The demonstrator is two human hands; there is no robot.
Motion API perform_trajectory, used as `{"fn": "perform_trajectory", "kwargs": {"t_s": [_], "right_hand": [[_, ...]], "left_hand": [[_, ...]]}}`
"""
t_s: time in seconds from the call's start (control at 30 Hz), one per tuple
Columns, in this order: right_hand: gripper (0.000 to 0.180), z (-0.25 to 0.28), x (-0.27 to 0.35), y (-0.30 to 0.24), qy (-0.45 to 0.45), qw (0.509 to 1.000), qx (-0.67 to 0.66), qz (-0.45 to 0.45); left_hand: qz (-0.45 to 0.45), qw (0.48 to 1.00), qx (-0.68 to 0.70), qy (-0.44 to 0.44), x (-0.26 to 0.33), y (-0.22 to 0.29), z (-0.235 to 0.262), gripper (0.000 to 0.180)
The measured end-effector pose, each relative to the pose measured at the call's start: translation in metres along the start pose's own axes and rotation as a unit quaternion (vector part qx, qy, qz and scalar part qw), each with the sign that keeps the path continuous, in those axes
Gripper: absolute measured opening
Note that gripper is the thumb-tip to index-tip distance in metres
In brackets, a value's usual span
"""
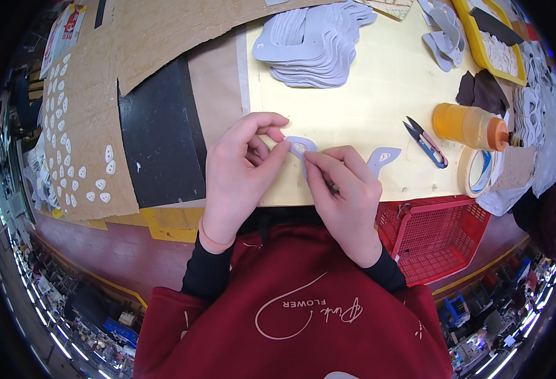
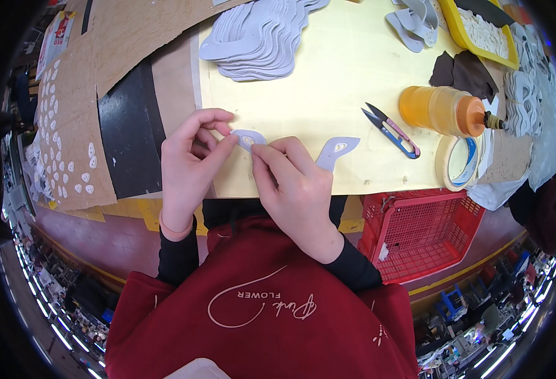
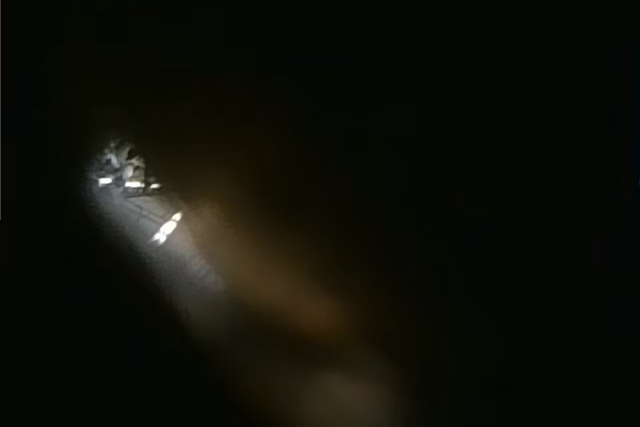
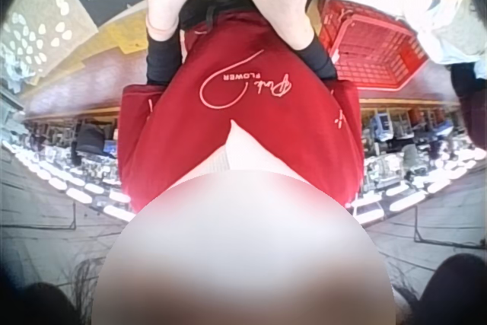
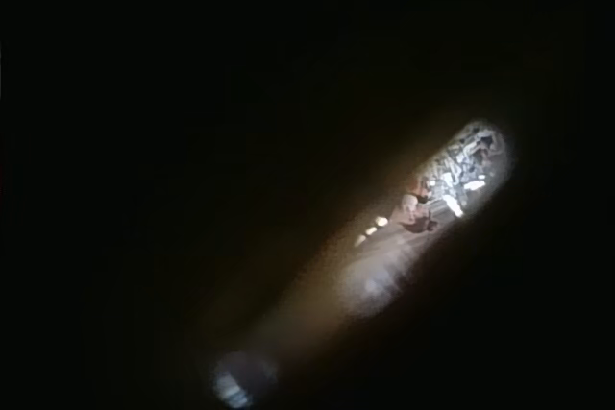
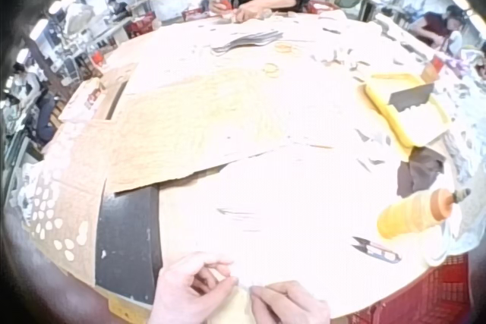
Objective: The person assembles small white paper cutouts by attaching them to larger grey paper shapes using adhesive. The person repeatedly picks up small pieces, applies them to the grey shapes, and places the completed units on a cardboard board. The person also uses tape and a utility knife during the process.
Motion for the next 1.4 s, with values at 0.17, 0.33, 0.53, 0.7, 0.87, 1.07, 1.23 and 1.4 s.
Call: {"fn": "perform_trajectory", "kwargs": {"t_s": [0.17, 0.33, 0.53, 0.7, 0.87, 1.07, 1.23, 1.4], "right_hand": [[0.012, 0.0, 0.0, 0.0, -0.002, 1.0, -0.002, -0.002], [0.012, 0.0, 0.0, -0.001, -0.003, 1.0, 0.002, 0.007], [0.013, 0.0, 0.001, 0.0, 0.001, 1.0, 0.004, 0.008], [0.012, -0.001, 0.001, 0.0, -0.003, 1.0, 0.004, 0.007], [0.011, 0.0, 0.001, 0.0, 0.004, 1.0, -0.005, 0.012], [0.012, -0.002, 0.003, 0.002, -0.014, 1.0, -0.002, -0.019], [0.012, -0.001, 0.002, 0.001, -0.017, 1.0, 0.002, -0.02], [0.012, 0.0, 0.001, 0.0, -0.003, 1.0, 0.004, 0.0]], "left_hand": [[-0.005, 1.0, -0.003, 0.002, -0.001, 0.001, -0.001, 0.031], [-0.009, 1.0, -0.01, 0.001, -0.002, 0.003, -0.001, 0.03], [0.001, 1.0, -0.018, -0.013, -0.003, 0.004, -0.002, 0.029], [-0.033, 0.998, -0.046, -0.011, -0.004, 0.01, 0.0, 0.027], [-0.058, 0.996, -0.067, -0.003, -0.001, 0.012, 0.0, 0.018], [-0.057, 0.996, -0.064, -0.008, -0.001, 0.01, -0.001, 0.015], [-0.041, 0.998, -0.046, -0.03, -0.003, 0.01, -0.003, 0.023], [-0.014, 0.996, -0.079, -0.027, -0.002, 0.014, -0.004, 0.021]]}}
Point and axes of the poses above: each hand's wrist, its own x-axis away from the middle knuckle, its own z-axis out of the back of the hand, y = z × x, the point moved 9 cm from there along -x, towards the middle knuckle, and after that the axes turned 10 degrees about -x, right-handed, at the moved point
